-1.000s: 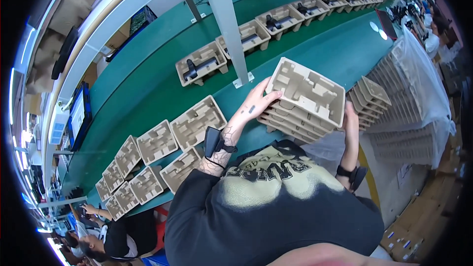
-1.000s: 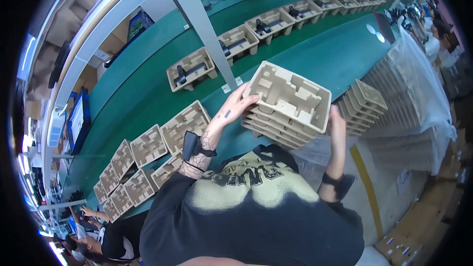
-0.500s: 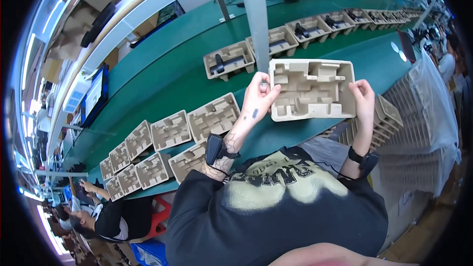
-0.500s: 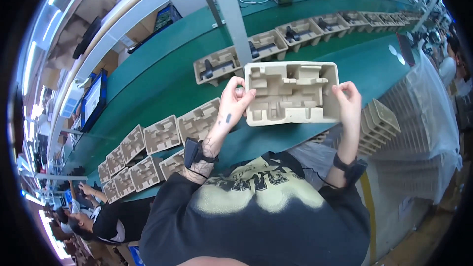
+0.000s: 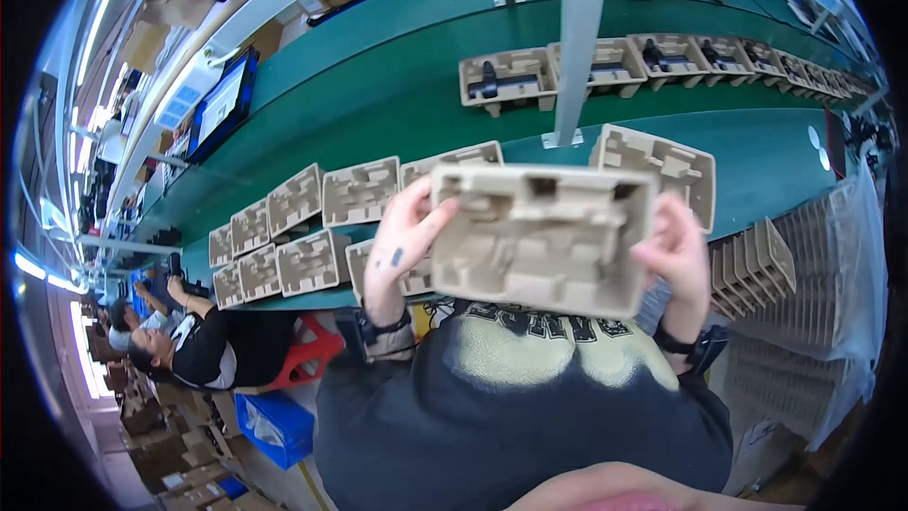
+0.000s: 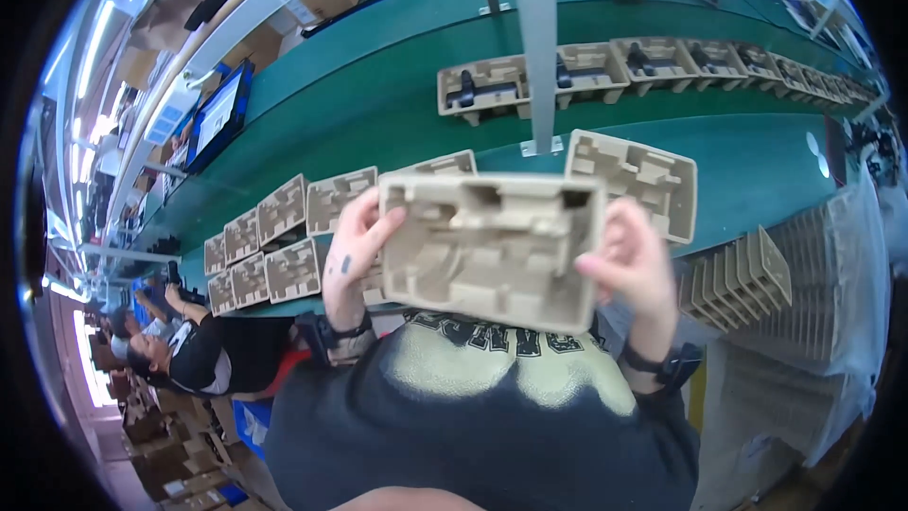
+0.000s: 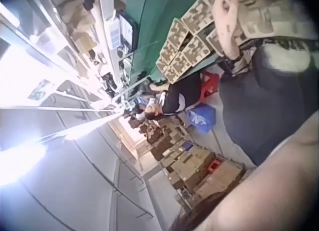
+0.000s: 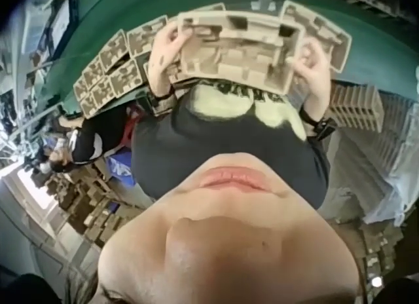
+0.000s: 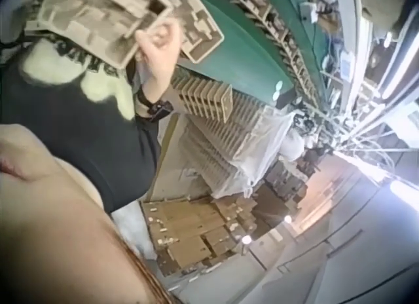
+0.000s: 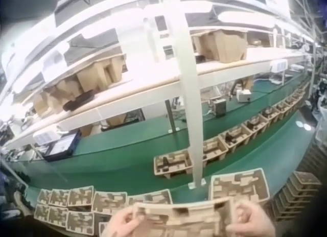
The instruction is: The person places microphones into cardboard trays and stacks the filled trays on the workbench. Finally, the person gathers more cardboard trays from a large pile and arranges them on the workbench.
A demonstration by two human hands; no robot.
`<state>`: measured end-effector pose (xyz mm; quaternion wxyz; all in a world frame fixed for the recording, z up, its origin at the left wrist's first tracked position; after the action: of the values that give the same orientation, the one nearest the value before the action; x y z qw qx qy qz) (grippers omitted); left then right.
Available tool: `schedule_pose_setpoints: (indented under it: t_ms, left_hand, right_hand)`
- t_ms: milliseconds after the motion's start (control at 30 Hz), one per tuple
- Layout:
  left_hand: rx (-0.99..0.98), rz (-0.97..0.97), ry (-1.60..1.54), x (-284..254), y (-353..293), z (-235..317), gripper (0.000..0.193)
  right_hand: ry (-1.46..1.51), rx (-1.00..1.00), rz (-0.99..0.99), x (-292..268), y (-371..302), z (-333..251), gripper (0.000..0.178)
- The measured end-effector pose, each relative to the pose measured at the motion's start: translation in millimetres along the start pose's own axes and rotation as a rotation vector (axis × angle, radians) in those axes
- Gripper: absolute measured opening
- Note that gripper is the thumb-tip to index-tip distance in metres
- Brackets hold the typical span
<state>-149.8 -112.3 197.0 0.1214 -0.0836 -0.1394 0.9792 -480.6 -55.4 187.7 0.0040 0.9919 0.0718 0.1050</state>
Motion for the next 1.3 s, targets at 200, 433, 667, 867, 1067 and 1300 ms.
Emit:
schedule_pose_setpoints:
  t_ms: [200,433,667,867,1067,1300]
  left_hand:
    - [-0.13,0.263,0.632,-47,-36,-132,0.034]
    - [-0.265,0.464,0.776,-25,-31,-163,0.036]
    - [0.01,0.855,0.787,-15,-34,-202,0.035]
    - [-0.075,0.671,0.659,-1,-35,-217,0.054]
    - [-0.041,0.498,0.591,-9,-51,-210,0.055]
    - [0.12,0.532,0.626,-104,-81,-199,0.048]
  right_hand:
    - [0.228,0.365,-0.12,29,42,133,0.021]
    - [-0.278,0.279,-0.203,27,64,228,0.027]
    - [-0.367,0.195,-0.115,37,44,265,0.045]
    - [-0.641,0.011,-0.054,57,40,240,0.048]
    - [-0.701,-0.088,0.115,63,46,251,0.046]
    - [-1.239,-0.385,0.124,74,44,259,0.041]
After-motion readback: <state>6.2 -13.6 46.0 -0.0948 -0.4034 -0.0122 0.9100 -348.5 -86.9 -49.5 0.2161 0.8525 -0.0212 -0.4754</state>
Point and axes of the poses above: each hand's wrist, its own y-axis towards the middle knuckle, its own x-axis out of the palm, z = x × y, the point moved 1 cm from there along y, towards the middle knuckle, and after that the axes turned 6 degrees about -x, right-handed, at the moved point
